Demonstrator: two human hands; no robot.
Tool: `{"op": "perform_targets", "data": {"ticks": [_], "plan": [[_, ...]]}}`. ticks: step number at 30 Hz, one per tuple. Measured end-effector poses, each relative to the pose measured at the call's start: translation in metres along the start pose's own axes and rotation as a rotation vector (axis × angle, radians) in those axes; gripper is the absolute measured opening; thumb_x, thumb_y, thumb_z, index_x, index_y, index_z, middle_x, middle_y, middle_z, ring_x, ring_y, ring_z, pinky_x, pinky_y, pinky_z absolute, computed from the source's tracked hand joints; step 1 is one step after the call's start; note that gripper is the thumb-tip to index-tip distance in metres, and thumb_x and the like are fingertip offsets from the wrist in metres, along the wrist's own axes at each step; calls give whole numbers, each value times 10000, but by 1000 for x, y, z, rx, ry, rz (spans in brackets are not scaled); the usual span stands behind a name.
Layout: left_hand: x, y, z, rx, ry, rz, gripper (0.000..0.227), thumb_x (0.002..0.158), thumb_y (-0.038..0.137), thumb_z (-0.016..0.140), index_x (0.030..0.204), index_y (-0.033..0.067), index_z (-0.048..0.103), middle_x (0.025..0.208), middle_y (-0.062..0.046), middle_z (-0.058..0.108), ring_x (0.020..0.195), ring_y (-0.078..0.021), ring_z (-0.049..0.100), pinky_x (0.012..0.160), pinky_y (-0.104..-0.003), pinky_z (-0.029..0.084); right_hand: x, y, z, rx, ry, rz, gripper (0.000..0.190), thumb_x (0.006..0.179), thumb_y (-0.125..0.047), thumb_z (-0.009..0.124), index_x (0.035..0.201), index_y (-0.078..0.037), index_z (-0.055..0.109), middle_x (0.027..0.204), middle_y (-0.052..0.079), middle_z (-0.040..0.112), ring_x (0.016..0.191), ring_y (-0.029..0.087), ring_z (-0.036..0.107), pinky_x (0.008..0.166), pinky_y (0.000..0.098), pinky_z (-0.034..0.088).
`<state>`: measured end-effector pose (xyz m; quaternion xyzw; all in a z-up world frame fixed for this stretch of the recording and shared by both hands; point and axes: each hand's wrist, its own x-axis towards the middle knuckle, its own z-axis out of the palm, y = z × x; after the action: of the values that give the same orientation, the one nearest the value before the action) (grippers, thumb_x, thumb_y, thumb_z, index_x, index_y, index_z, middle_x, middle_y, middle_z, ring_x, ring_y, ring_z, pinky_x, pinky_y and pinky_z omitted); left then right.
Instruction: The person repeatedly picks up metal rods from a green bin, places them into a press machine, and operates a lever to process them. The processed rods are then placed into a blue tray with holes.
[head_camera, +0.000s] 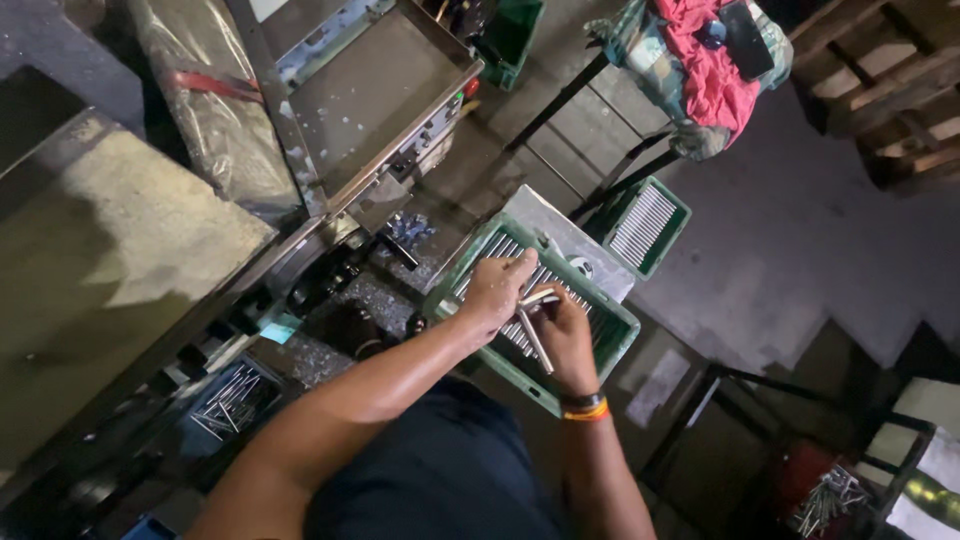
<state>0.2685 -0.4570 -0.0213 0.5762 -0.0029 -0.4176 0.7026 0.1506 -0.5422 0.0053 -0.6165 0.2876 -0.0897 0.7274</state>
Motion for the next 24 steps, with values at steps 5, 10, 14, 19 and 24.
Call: {"op": "perform_targets", "data": {"ticks": [5,10,14,19,24], "plan": [[2,0,-2,16,-29,24,525,1001,402,631,568,125,525,575,54,468,530,-69,396,482,-313,315,-4,-18,1,-61,-29,-77,194,945,130,523,1019,-25,613,890,-4,614,757,45,541,647,201,448],[10,14,-6,136,69,57,566,1010,433,604,551,116,503,558,53,457,527,-78,399,490,-325,325,-29,-44,-19,-58,14,112,319,853,160,413,985,-56,608,815,17,646,618,85,503,516,234,383],[14,12,0,260,118,-27,540,968,436,618,538,115,554,524,48,478,499,-83,430,474,-327,351,-41,-27,-9,-48,-36,58,265,869,160,489,976,-60,591,832,-10,595,688,60,519,571,221,406],[18,3,-7,185,98,53,555,990,414,642,545,115,500,535,54,434,484,-79,382,447,-322,291,-39,12,-54,-272,277,8,306,827,150,466,989,-63,614,804,0,586,692,69,537,590,235,432],[14,7,-27,115,128,-79,529,993,381,635,554,110,514,498,25,438,409,-98,391,387,-300,279,-18,55,-153,-881,756,209,245,915,-181,704,1130,-63,715,1009,171,760,952,311,727,822,414,545]]}}
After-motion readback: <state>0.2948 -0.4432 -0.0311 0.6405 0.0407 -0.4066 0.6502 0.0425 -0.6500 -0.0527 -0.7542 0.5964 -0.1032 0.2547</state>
